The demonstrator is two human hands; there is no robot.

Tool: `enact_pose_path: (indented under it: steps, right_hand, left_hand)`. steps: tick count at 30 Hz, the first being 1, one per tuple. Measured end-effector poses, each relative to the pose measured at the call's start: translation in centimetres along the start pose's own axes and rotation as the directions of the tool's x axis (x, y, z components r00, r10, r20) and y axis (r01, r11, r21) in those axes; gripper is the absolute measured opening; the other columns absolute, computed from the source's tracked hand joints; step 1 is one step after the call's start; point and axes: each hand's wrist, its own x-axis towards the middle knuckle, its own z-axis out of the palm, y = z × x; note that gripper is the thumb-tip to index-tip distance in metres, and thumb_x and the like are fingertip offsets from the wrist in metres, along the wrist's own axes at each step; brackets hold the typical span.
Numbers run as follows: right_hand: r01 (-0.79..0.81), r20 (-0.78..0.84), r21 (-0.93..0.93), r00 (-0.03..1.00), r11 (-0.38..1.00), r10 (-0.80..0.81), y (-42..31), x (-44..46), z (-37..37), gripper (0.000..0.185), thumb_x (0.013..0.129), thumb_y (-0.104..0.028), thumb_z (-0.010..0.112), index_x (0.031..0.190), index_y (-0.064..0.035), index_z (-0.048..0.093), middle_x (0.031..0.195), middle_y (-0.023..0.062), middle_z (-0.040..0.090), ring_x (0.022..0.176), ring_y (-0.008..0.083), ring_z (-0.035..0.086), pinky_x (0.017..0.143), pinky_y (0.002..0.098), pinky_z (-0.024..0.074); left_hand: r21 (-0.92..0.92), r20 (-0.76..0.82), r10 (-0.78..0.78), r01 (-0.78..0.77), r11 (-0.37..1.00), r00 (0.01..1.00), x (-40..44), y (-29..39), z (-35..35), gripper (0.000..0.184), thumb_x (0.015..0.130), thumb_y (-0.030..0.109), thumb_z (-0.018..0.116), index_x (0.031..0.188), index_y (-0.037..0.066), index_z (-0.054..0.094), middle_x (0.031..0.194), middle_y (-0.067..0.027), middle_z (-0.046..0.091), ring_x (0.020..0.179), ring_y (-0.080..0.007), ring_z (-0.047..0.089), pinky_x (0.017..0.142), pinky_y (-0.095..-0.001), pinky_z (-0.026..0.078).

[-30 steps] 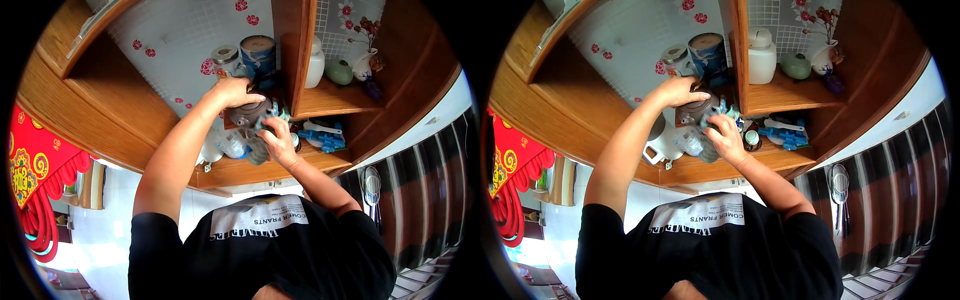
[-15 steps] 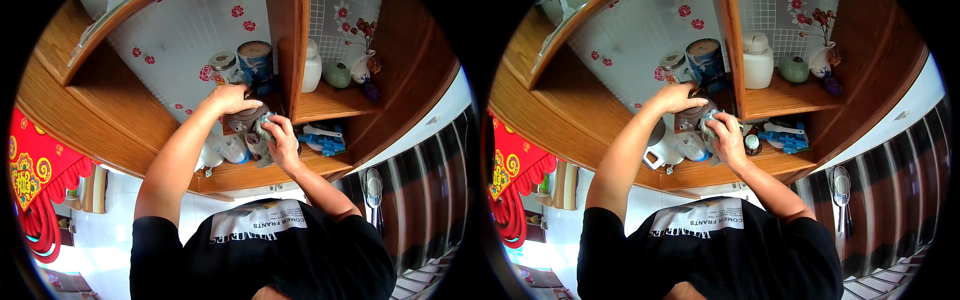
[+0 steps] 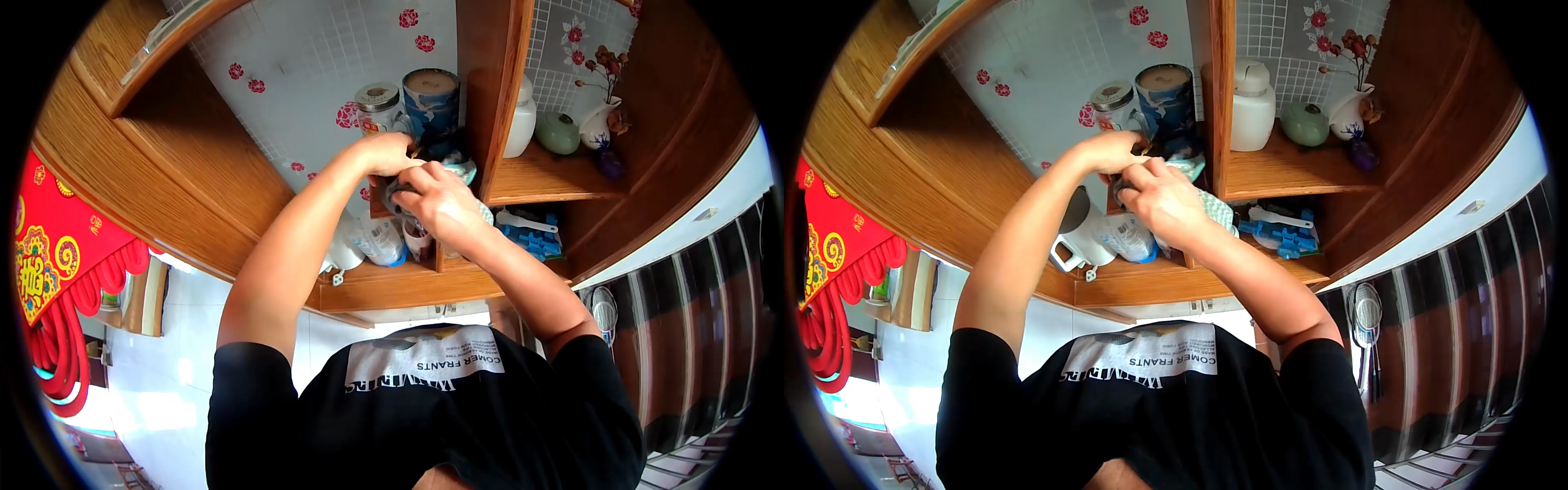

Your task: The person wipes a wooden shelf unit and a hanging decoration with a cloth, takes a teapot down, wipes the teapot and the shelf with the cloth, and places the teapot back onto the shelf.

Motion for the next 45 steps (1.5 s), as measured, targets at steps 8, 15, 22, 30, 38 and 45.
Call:
enact_pose_path:
  steps: [8, 15, 22, 30, 38, 45]
  right_hand:
    - [-0.036, -0.016, 0.058, 0.999, 0.998, 0.037, 2.0, -2.6, 0.5, 0.022, 0.066, -0.015, 0.063, 0.088, -0.0135, 0.064, 0.104, 0.0043, 0.052, 0.096, 0.0241, 0.049, 0.08, 0.0345, 0.0432]
    - [-0.222, -0.056, 0.036, 0.973, 0.974, 0.224, -0.5, -2.6, 0.8, 0.037, 0.058, -0.019, 0.075, 0.091, -0.0171, 0.058, 0.11, 0.0043, 0.048, 0.104, 0.0273, 0.045, 0.08, 0.04, 0.0376]
    - [-0.171, -0.012, 0.07, 0.985, 0.983, 0.173, 0.8, -2.4, 0.6, 0.037, 0.059, -0.016, 0.076, 0.092, -0.0148, 0.058, 0.108, 0.0071, 0.047, 0.101, 0.03, 0.045, 0.08, 0.041, 0.0407]
    - [-0.034, -0.056, 0.214, 0.997, 0.976, 0.047, 2.9, -3.1, 0.8, 0.036, 0.054, -0.013, 0.077, 0.084, -0.0096, 0.057, 0.106, 0.0073, 0.05, 0.099, 0.0283, 0.046, 0.085, 0.038, 0.0415]
    - [-0.217, -0.212, 0.251, 0.939, 0.943, 0.272, 2.4, -6.3, 2.8, 0.028, 0.061, -0.005, 0.075, 0.082, -0.006, 0.056, 0.106, 0.0118, 0.049, 0.097, 0.0321, 0.049, 0.082, 0.0383, 0.0444]
    - [-0.322, -0.249, 0.34, 0.875, 0.884, 0.414, -0.4, -5.9, 3.8, 0.043, 0.06, -0.012, 0.077, 0.098, -0.0078, 0.056, 0.115, 0.0154, 0.043, 0.104, 0.0343, 0.045, 0.087, 0.041, 0.041]
  left_hand:
    - [0.194, -0.198, 0.05, -0.011, 0.981, 0.979, -0.3, 0.3, 1.3, 0.051, 0.079, 0.046, 0.053, 0.104, 0.002, 0.057, 0.093, -0.0192, 0.063, 0.08, -0.0307, 0.062, 0.069, -0.0375, 0.05]
    - [0.237, -0.181, 0.187, -0.142, 0.961, 0.966, -3.6, 3.8, -0.7, 0.055, 0.08, 0.049, 0.052, 0.099, -0.002, 0.058, 0.092, -0.022, 0.062, 0.087, -0.0351, 0.06, 0.076, -0.0415, 0.047]
    - [0.162, -0.137, 0.084, -0.061, 0.985, 0.987, -1.0, -0.7, 0.9, 0.067, 0.08, 0.054, 0.05, 0.12, 0.0, 0.047, 0.11, -0.0229, 0.056, 0.102, -0.0341, 0.054, 0.085, -0.0398, 0.044]
    - [-0.074, 0.187, 0.421, -0.415, 0.907, 0.888, -2.6, -2.0, -1.2, 0.079, 0.064, 0.022, 0.066, 0.135, 0.011, 0.032, 0.135, -0.0176, 0.034, 0.124, -0.0303, 0.035, 0.102, -0.0368, 0.032]
    - [0.068, 0.112, 0.471, -0.479, 0.875, 0.875, -1.6, -2.4, 0.9, 0.092, 0.056, 0.009, 0.075, 0.135, 0.009, 0.028, 0.137, -0.0191, 0.029, 0.126, -0.0326, 0.032, 0.103, -0.0363, 0.032]
    - [0.119, 0.063, 0.516, -0.52, 0.846, 0.854, -1.4, -2.7, 1.0, 0.092, 0.055, 0.009, 0.074, 0.136, 0.011, 0.029, 0.138, -0.019, 0.028, 0.127, -0.0339, 0.03, 0.104, -0.0372, 0.031]
